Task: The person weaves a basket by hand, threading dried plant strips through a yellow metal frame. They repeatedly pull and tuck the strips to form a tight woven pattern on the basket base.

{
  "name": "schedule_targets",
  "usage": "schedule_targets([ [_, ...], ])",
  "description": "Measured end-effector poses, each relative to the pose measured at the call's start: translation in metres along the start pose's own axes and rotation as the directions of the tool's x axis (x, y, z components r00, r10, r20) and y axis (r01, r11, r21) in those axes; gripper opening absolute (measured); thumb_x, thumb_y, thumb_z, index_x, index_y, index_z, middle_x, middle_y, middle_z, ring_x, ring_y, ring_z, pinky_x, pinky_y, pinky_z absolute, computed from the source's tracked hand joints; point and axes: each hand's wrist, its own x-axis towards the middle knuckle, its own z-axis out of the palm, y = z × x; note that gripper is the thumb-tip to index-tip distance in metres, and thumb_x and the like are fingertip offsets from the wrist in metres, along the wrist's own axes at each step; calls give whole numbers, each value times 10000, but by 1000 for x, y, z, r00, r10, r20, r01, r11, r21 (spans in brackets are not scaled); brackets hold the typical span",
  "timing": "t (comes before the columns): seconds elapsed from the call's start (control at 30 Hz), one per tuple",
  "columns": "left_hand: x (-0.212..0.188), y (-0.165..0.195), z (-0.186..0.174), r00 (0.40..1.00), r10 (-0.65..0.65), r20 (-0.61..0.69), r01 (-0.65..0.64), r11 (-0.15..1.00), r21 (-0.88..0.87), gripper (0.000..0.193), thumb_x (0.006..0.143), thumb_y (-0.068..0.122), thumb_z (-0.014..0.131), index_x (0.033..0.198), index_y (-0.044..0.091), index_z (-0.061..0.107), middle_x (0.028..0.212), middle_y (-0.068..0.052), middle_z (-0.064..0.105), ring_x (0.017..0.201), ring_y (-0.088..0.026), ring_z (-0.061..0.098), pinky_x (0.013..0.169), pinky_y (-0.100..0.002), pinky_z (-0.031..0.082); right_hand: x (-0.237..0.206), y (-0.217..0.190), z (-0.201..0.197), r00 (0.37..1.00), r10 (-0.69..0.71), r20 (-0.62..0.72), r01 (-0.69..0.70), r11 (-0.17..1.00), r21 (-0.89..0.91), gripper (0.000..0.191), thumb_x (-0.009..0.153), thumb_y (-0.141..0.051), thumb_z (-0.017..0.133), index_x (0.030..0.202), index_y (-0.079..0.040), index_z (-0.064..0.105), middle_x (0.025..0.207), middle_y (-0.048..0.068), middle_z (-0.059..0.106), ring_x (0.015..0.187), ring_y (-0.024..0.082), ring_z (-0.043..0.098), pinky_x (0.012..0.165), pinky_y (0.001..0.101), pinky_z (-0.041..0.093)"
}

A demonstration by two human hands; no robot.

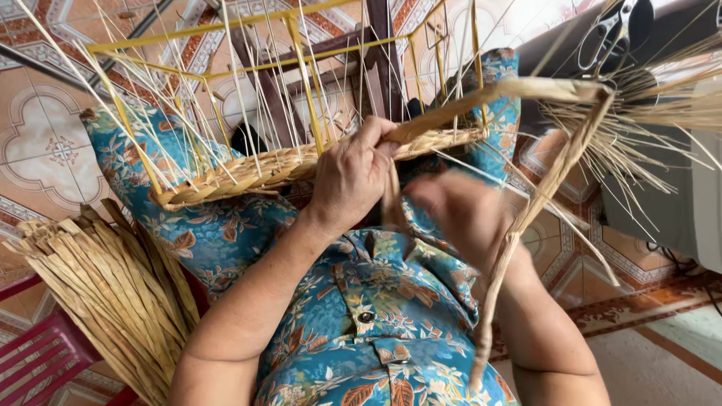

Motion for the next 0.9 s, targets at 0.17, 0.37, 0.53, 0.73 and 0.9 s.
schedule_targets([
  [0.17,-3,-3,-6,986,157,55,-161,985,64,151,1055,87,637,1145,106,517,838,-103,718,759,-270,754,578,-378,593,31,34,3,921,389,-33,-388,921,29,361,989,-42,603,1343,-97,650,840,85,760,692,161,706,636,320,558],
  [0.37,2,-3,-17,977,166,135,-166,986,-10,137,1055,59,585,1164,101,512,869,-90,733,748,-251,753,574,-355,600,38,42,16,897,-150,-415,196,978,70,87,1068,-11,668,1148,24,674,997,134,716,899,187,696,798,307,562],
  [0.53,21,1,-17,902,-220,371,272,958,-92,95,1063,161,549,1113,80,540,763,-68,735,528,-171,735,479,-313,607,28,41,2,979,180,-95,24,359,933,137,994,-69,592,1049,29,670,1000,101,715,933,192,686,855,292,563],
  [0.73,36,8,-17,839,-345,421,403,914,-54,100,1044,163,528,1073,74,563,738,-53,739,485,-148,718,459,-312,597,34,44,-9,979,161,125,-192,524,830,299,1011,-44,569,1287,61,614,1100,147,721,984,189,721,912,301,607],
  [0.9,34,1,-1,911,-228,345,209,974,91,57,1023,140,609,1000,88,601,735,-54,702,531,-141,684,437,-288,573,42,67,12,946,324,-19,-197,619,761,344,968,-26,702,1292,-35,588,901,56,720,729,78,670,566,214,525],
])
